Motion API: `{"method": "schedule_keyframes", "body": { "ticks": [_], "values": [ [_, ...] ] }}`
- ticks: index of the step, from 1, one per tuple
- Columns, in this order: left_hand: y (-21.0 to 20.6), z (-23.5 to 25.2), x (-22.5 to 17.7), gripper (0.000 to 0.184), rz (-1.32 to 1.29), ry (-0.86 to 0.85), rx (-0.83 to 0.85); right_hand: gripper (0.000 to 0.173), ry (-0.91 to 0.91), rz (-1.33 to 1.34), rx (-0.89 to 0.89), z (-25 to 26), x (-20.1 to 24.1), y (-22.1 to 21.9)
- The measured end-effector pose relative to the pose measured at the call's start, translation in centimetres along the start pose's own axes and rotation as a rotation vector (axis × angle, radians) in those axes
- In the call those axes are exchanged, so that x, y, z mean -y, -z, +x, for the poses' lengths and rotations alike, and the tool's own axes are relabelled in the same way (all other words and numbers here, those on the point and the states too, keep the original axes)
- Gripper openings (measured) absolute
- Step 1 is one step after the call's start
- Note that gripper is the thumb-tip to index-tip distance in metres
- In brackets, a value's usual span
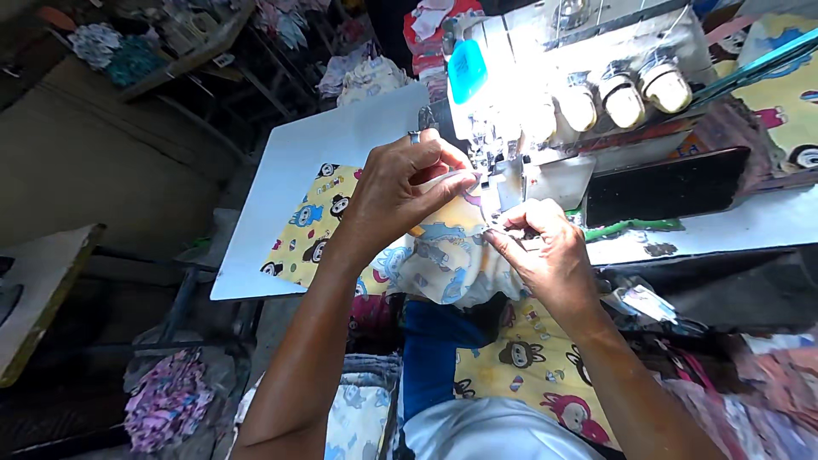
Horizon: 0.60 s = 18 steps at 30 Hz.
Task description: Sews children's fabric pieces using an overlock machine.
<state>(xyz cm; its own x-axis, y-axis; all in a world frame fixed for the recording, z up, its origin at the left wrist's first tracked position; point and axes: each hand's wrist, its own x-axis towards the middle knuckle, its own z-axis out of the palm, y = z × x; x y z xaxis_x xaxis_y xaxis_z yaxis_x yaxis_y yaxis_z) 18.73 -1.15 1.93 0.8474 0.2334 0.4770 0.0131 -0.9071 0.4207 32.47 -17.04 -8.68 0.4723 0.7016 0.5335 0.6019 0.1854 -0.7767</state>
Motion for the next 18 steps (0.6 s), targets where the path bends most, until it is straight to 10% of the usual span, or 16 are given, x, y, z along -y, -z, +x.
{"method": "schedule_keyframes", "body": {
  "ticks": [18],
  "values": [
    [0.8, -3.0, 0.5, 0.02, -0.052, 0.098, -0.146, 0.018, 0.183, -0.033, 0.019, 0.0, 0.6, -0.3]
  ]
}}
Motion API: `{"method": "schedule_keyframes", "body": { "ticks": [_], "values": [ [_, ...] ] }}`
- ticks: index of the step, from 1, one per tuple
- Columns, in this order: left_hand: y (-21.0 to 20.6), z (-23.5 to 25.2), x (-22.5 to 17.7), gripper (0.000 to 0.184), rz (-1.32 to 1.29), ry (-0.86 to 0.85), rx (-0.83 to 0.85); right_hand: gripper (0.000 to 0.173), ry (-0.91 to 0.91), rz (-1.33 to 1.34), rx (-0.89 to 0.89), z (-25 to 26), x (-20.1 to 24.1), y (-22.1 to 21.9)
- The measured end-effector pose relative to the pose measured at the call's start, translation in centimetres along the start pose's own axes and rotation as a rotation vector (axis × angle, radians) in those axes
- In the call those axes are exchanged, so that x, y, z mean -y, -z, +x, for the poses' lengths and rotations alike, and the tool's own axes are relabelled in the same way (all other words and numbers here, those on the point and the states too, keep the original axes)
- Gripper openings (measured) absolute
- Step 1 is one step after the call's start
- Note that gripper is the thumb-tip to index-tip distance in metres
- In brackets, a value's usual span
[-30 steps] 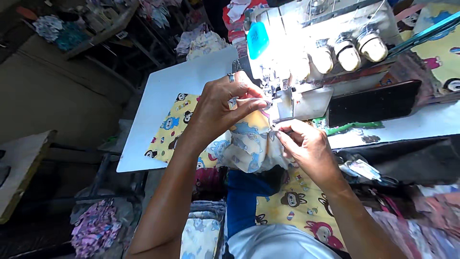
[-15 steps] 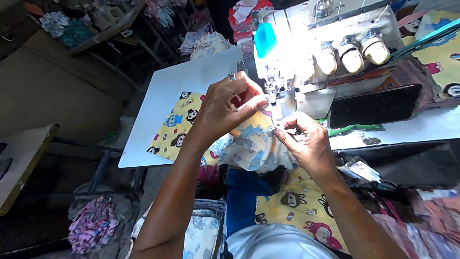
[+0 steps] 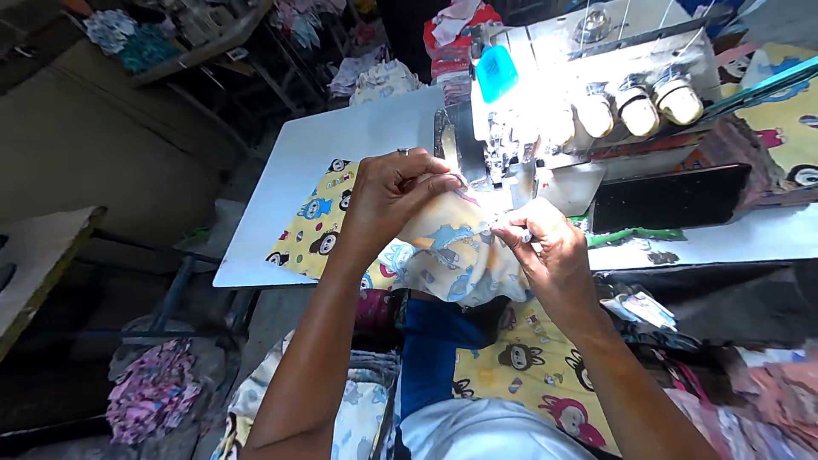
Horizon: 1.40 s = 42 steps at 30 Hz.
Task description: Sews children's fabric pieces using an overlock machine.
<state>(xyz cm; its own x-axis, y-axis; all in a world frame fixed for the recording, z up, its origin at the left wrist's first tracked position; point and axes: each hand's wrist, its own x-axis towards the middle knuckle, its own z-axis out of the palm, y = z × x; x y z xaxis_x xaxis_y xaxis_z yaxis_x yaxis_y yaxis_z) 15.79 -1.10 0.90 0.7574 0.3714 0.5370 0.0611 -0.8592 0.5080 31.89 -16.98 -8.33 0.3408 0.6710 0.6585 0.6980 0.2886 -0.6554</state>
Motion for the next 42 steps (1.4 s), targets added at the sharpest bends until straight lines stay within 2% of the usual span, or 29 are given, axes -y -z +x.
{"method": "schedule_keyframes", "body": {
  "ticks": [6, 10, 12, 14, 15, 17, 20, 23, 25, 28, 30, 32, 37, 40, 42],
  "values": [
    [-0.4, -1.2, 0.2, 0.019, -0.082, 0.081, -0.027, 0.018, -0.004, 0.039, 0.048, -0.3, 0.2, -0.1],
    [1.0, -0.3, -0.6, 0.019, -0.049, 0.084, 0.048, 0.026, -0.069, 0.166, 0.092, -0.6, 1.0, 0.4],
    [1.8, 1.3, -1.0, 0.019, 0.02, 0.064, 0.13, 0.025, -0.148, 0.329, 0.115, -0.6, 1.5, 0.7],
    [1.6, 3.3, -0.6, 0.019, 0.12, 0.083, 0.239, 0.015, -0.284, 0.453, 0.129, -0.7, 1.4, 0.6],
    [1.0, 4.1, 0.2, 0.018, 0.166, 0.106, 0.296, 0.01, -0.35, 0.484, 0.144, -0.9, 0.9, 0.4],
    [-1.2, 5.0, 2.6, 0.017, 0.229, 0.143, 0.352, 0.011, -0.459, 0.52, 0.192, -1.3, -0.6, -0.2],
    [-4.7, 4.3, 4.0, 0.017, 0.312, 0.222, 0.247, 0.011, -0.524, 0.509, 0.216, -2.2, -1.9, -0.5],
    [-6.5, 2.9, 2.2, 0.018, 0.489, 0.244, 0.071, 0.011, -0.531, 0.54, 0.238, -2.2, -2.3, -0.1],
    [-7.0, 1.1, 0.1, 0.011, 0.566, 0.229, 0.023, 0.011, -0.538, 0.599, 0.268, -2.0, -2.5, -0.1],
    [-8.6, -1.9, -0.7, 0.029, 0.633, 0.274, -0.06, 0.022, -0.547, 0.701, 0.295, -2.2, -2.8, 0.2],
    [-9.8, -3.8, -1.0, 0.044, 0.628, 0.289, -0.062, 0.027, -0.549, 0.735, 0.299, -2.7, -3.2, 0.5],
    [-11.0, -4.9, -1.2, 0.05, 0.605, 0.264, -0.061, 0.028, -0.532, 0.722, 0.265, -3.5, -3.6, 0.9],
    [-12.2, -3.4, -0.7, 0.043, 0.521, 0.157, -0.065, 0.026, -0.5, 0.681, 0.148, -4.1, -4.0, 1.5],
    [-10.7, -1.8, 0.2, 0.042, 0.41, 0.207, -0.053, 0.022, -0.508, 0.634, 0.142, -3.5, -3.8, 1.4],
    [-8.9, 0.0, 1.5, 0.031, 0.311, 0.253, -0.008, 0.021, -0.498, 0.607, 0.139, -2.8, -3.6, 1.1]
  ]
}}
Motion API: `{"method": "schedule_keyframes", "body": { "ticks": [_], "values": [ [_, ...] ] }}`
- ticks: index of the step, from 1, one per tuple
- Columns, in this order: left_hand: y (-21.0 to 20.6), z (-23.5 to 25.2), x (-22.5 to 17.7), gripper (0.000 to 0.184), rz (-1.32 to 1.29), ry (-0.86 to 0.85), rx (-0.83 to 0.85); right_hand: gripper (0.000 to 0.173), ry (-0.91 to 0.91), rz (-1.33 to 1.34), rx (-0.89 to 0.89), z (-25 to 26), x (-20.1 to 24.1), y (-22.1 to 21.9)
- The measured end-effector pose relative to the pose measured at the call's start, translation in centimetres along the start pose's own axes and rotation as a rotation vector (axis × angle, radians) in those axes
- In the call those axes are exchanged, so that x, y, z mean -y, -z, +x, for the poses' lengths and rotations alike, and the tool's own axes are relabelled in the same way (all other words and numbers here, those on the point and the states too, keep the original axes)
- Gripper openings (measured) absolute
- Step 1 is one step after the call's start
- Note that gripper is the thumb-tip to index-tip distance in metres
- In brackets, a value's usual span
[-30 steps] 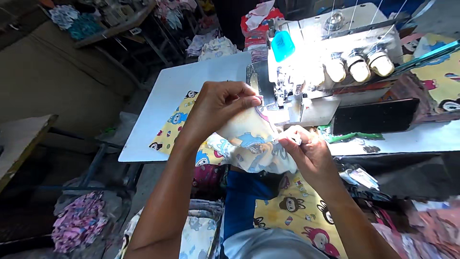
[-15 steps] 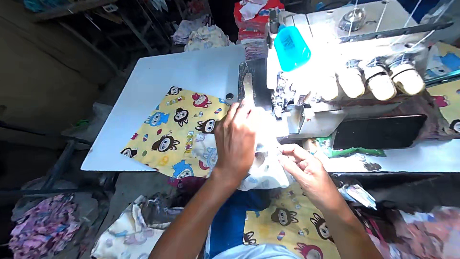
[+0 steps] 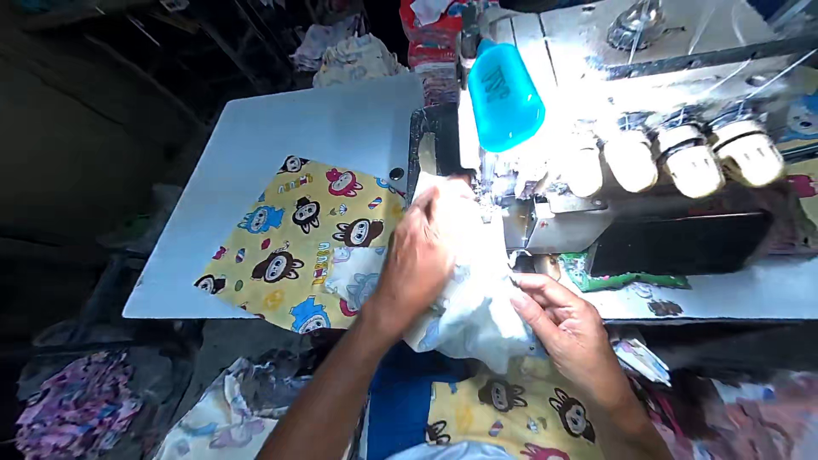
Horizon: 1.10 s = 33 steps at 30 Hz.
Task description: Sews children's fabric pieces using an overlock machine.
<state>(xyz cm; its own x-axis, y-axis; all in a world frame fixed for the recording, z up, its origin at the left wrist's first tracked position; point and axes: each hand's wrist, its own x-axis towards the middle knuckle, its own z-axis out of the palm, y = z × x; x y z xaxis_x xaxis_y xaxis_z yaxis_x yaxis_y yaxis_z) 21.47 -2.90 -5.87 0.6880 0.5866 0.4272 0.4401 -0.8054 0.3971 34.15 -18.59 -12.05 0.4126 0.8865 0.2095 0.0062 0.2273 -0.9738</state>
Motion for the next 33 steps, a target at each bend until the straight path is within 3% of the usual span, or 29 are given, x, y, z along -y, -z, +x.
{"method": "schedule_keyframes", "body": {
  "ticks": [2, 4, 6, 9, 10, 12, 14, 15, 17, 19, 23, 24, 25, 26, 28, 30, 33],
  "values": [
    [0.5, 2.8, 2.0, 0.025, -0.079, -0.02, 0.031, 0.018, 0.005, -0.037, -0.014, 0.7, 0.2, -0.4],
    [0.5, 4.6, 3.4, 0.031, -0.122, 0.021, -0.011, 0.016, 0.002, -0.055, -0.033, 1.1, 0.3, -0.8],
    [0.9, 3.9, 3.4, 0.063, -0.216, 0.136, -0.051, 0.017, 0.001, -0.047, -0.05, 1.0, 0.4, -0.9],
    [2.3, -2.9, 2.0, 0.118, -0.277, 0.312, 0.135, 0.015, -0.031, -0.042, -0.066, -0.1, 0.1, -0.7],
    [2.7, -5.5, 2.4, 0.116, -0.255, 0.34, 0.191, 0.014, -0.042, -0.04, -0.065, -0.5, 0.0, -0.6],
    [5.0, -9.2, 5.0, 0.077, -0.203, 0.325, 0.275, 0.012, -0.06, -0.045, -0.051, -0.9, -0.2, -0.7],
    [10.5, -10.0, 8.5, 0.042, 0.015, 0.28, 0.2, 0.01, -0.06, -0.043, -0.048, -1.0, -0.2, -1.2],
    [13.5, -9.7, 9.8, 0.037, 0.159, 0.255, 0.103, 0.009, -0.062, -0.039, -0.052, -0.9, -0.2, -1.6],
    [17.7, -8.6, 10.2, 0.041, 0.341, 0.257, -0.076, 0.009, -0.076, -0.034, -0.063, -1.0, -0.3, -2.3],
    [18.0, -8.2, 8.3, 0.053, 0.333, 0.257, -0.154, 0.009, -0.093, -0.032, -0.077, -1.5, -0.7, -2.7],
    [9.5, -11.2, 4.8, 0.102, 0.021, 0.274, 0.059, 0.012, -0.106, -0.043, -0.096, -3.2, -1.2, -2.9],
    [6.6, -12.2, 5.0, 0.105, 0.015, 0.244, 0.11, 0.012, -0.118, -0.041, -0.101, -3.6, -1.1, -2.9],
    [4.2, -13.0, 5.2, 0.093, 0.027, 0.189, 0.148, 0.011, -0.138, -0.023, -0.103, -3.9, -0.9, -2.9],
    [3.0, -13.4, 5.3, 0.069, 0.03, 0.134, 0.18, 0.011, -0.165, 0.006, -0.099, -4.2, -0.6, -2.9],
    [4.1, -12.9, 5.9, 0.029, 0.008, 0.055, 0.177, 0.011, -0.219, 0.086, -0.091, -4.5, -0.2, -2.7],
    [8.4, -11.3, 7.2, 0.02, 0.096, 0.061, 0.074, 0.012, -0.24, 0.103, -0.089, -4.6, 0.0, -2.6],
    [14.2, -8.7, 8.9, 0.027, 0.335, 0.165, -0.013, 0.014, -0.207, 0.046, -0.082, -4.7, -0.4, -3.2]
  ]
}}
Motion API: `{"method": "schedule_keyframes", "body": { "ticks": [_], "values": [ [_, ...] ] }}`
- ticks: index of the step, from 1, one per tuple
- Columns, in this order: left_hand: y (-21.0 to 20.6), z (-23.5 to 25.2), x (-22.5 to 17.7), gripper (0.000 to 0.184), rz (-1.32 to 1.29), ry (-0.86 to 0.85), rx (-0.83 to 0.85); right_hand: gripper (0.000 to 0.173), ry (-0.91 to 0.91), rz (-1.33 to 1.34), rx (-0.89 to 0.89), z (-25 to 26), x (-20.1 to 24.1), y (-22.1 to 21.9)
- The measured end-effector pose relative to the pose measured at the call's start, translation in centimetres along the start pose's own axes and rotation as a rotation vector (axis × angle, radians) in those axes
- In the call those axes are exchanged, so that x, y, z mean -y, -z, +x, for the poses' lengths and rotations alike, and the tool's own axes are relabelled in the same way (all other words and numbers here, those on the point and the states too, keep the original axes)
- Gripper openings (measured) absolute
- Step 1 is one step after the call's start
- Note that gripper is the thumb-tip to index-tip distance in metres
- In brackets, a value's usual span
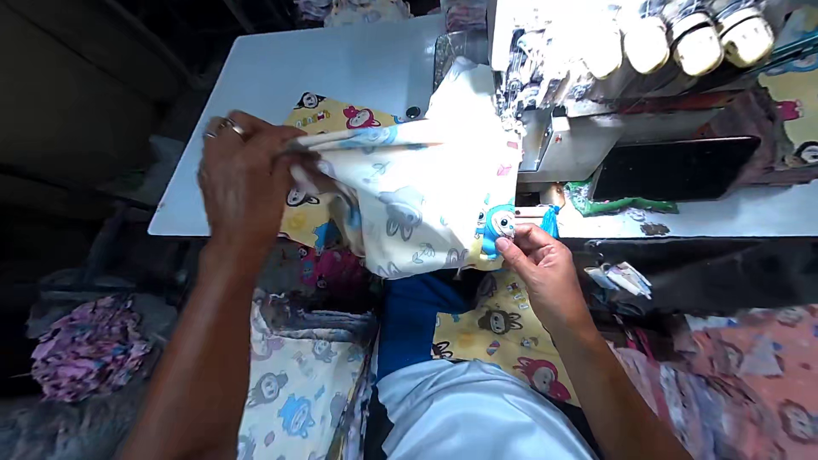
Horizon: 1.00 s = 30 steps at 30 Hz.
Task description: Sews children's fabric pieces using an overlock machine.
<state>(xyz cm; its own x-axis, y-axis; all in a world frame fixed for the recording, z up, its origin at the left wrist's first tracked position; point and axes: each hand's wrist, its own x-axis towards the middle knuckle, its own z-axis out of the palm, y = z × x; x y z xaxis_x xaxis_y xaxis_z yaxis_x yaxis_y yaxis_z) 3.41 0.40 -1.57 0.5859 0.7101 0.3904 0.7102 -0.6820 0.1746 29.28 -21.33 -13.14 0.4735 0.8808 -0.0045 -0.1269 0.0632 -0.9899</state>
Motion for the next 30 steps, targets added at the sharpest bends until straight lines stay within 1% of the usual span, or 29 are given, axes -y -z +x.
{"method": "schedule_keyframes", "body": {
  "ticks": [2, 3, 5, 8, 9, 11, 13, 14, 15, 17, 18, 19, 20, 22, 24, 26, 30],
  "values": [
    [0.4, 0.4, 0.4, 0.036, 0.043, 0.019, 0.032, 0.013, 0.039, -0.052, 0.006, -0.1, -0.7, -0.5],
    [0.1, 0.0, -0.3, 0.038, 0.009, -0.005, 0.044, 0.013, 0.052, -0.08, 0.004, -0.3, -1.1, -0.6],
    [-1.6, -1.8, -3.2, 0.033, -0.133, -0.077, 0.052, 0.014, 0.042, -0.11, -0.005, -0.7, -1.8, -0.4],
    [-5.7, -6.3, -9.2, 0.025, -0.389, -0.129, 0.076, 0.012, 0.006, -0.142, -0.01, -2.1, -2.4, 0.4],
    [-7.3, -7.5, -10.7, 0.026, -0.471, -0.122, 0.073, 0.01, -0.001, -0.141, -0.009, -2.6, -2.4, 0.6],
    [-10.2, -8.9, -12.8, 0.039, -0.587, -0.055, 0.079, 0.01, -0.01, -0.128, -0.016, -3.5, -2.2, 0.9],
    [-12.0, -9.5, -14.0, 0.051, -0.631, 0.041, 0.116, 0.013, -0.007, -0.115, -0.023, -4.1, -2.1, 1.0],
    [-12.6, -9.6, -14.5, 0.052, -0.654, 0.085, 0.137, 0.014, -0.002, -0.109, -0.024, -4.2, -2.1, 1.0],
    [-13.1, -9.8, -14.9, 0.049, -0.678, 0.121, 0.155, 0.016, 0.001, -0.108, -0.025, -4.4, -2.1, 1.1],
    [-13.5, -10.2, -15.2, 0.031, -0.72, 0.175, 0.188, 0.018, -0.002, -0.116, -0.033, -4.7, -2.1, 1.2],
    [-13.5, -10.4, -15.3, 0.021, -0.725, 0.187, 0.181, 0.02, -0.009, -0.122, -0.039, -4.9, -2.1, 1.3],
    [-13.3, -10.7, -15.4, 0.015, -0.72, 0.187, 0.145, 0.021, -0.012, -0.131, -0.043, -5.1, -2.1, 1.4],
    [-12.9, -11.0, -15.7, 0.013, -0.699, 0.159, 0.082, 0.021, -0.011, -0.136, -0.047, -5.3, -2.1, 1.5],
    [-11.4, -11.5, -16.4, 0.012, -0.64, 0.01, -0.067, 0.02, -0.011, -0.138, -0.051, -5.6, -2.0, 1.7],
    [-10.4, -12.3, -17.4, 0.009, -0.576, -0.13, -0.174, 0.02, -0.024, -0.136, -0.051, -6.1, -1.8, 1.8],
    [-11.1, -13.1, -17.9, 0.005, -0.534, -0.181, -0.178, 0.018, -0.038, -0.127, -0.042, -6.5, -1.8, 1.7],
    [-13.1, -14.0, -18.2, 0.012, -0.527, -0.111, -0.117, 0.018, -0.031, -0.112, -0.028, -7.0, -2.2, 1.7]
  ]
}}
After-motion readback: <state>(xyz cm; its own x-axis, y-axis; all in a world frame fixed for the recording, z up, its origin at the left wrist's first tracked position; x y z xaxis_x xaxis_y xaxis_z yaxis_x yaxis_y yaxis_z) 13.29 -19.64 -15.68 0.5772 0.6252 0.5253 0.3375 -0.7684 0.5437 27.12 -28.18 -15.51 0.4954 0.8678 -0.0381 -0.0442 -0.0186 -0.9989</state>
